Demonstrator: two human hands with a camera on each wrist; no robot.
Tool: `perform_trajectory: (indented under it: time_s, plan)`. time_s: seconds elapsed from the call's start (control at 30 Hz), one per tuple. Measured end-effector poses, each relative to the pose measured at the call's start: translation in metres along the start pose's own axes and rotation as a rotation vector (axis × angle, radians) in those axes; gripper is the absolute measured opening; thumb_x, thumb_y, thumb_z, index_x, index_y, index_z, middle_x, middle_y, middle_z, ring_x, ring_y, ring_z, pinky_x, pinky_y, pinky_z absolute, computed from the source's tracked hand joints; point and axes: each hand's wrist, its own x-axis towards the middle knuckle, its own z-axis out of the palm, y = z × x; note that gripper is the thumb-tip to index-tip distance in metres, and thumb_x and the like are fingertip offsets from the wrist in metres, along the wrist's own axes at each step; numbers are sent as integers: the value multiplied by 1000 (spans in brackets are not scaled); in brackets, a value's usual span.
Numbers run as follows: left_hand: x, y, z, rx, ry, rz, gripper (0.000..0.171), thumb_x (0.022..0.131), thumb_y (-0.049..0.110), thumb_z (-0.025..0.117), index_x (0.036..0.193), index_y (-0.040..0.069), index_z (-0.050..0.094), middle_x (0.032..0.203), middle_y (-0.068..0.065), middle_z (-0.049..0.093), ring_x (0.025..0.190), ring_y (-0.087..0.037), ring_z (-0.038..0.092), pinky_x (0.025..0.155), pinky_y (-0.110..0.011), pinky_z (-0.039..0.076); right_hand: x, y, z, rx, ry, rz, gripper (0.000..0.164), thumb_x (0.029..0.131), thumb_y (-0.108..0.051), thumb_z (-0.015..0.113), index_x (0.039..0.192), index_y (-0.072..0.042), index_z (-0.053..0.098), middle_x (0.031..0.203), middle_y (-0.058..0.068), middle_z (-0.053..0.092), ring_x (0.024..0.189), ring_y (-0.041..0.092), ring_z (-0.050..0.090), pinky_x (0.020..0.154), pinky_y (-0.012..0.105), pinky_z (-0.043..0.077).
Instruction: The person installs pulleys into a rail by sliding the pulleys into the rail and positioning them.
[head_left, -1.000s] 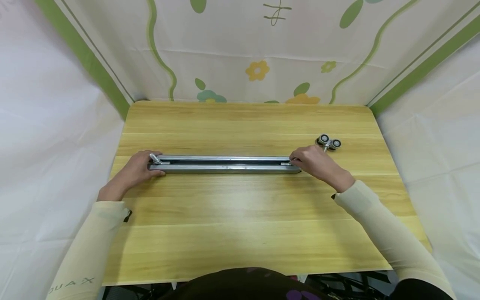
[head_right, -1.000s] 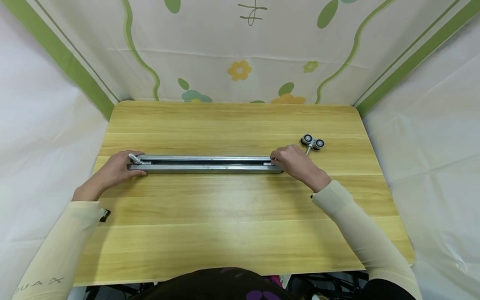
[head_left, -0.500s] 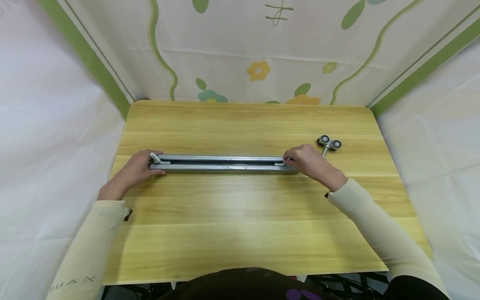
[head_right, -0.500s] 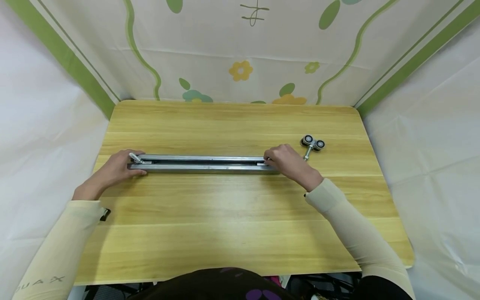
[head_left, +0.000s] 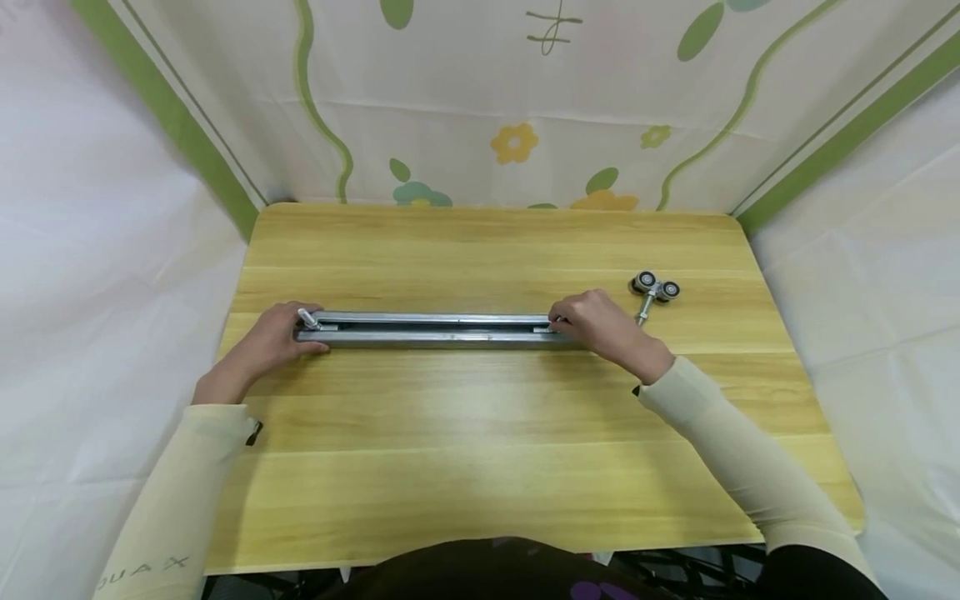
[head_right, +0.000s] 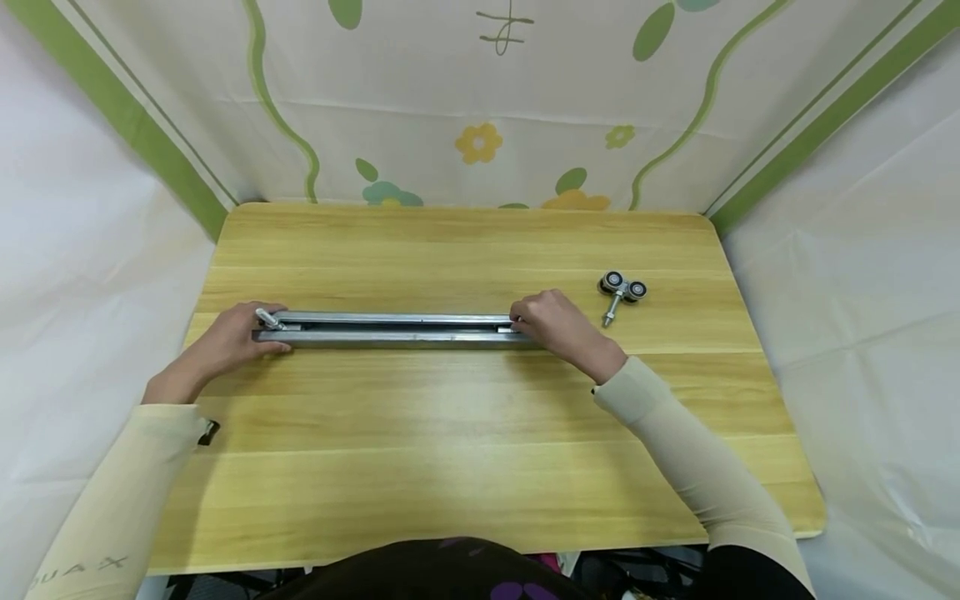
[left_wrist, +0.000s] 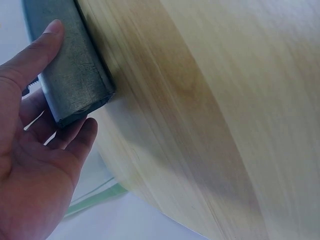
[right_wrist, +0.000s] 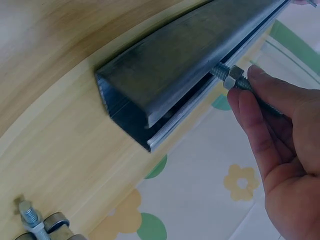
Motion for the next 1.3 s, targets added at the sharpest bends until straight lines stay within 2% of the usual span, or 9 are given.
perform_trajectory:
  time_s: [0.7, 1.07, 1.3]
  plan:
    - [-2, 1, 0, -6, 11, 0, 64, 75, 19, 83, 128, -6, 59, 118, -31, 62, 110, -47, 54, 98, -63, 40, 30, -22, 19, -17, 44, -72, 6, 81, -6, 75, 88, -4, 75, 81, 6, 74, 68, 13, 67, 58, 28, 56]
    - [-2, 0, 1, -7, 15, 3, 61, 74, 21, 83, 126, -4, 61, 114, -29, 65, 106, -44, 57, 94, -60, 43, 41, -31, 28, -23, 56, -93, 5, 83, -6, 74, 87, -3, 74, 80, 5, 73, 67, 12, 66, 58, 28, 56]
    - [-3, 0, 1, -15, 10, -15, 64, 75, 22, 83, 128, -5, 59, 118, -31, 62, 111, -47, 53, 97, -62, 40, 49, -36, 32, -21, 81, -124, 4, 83, -7, 74, 85, -3, 73, 78, 5, 72, 65, 12, 65, 57, 29, 55]
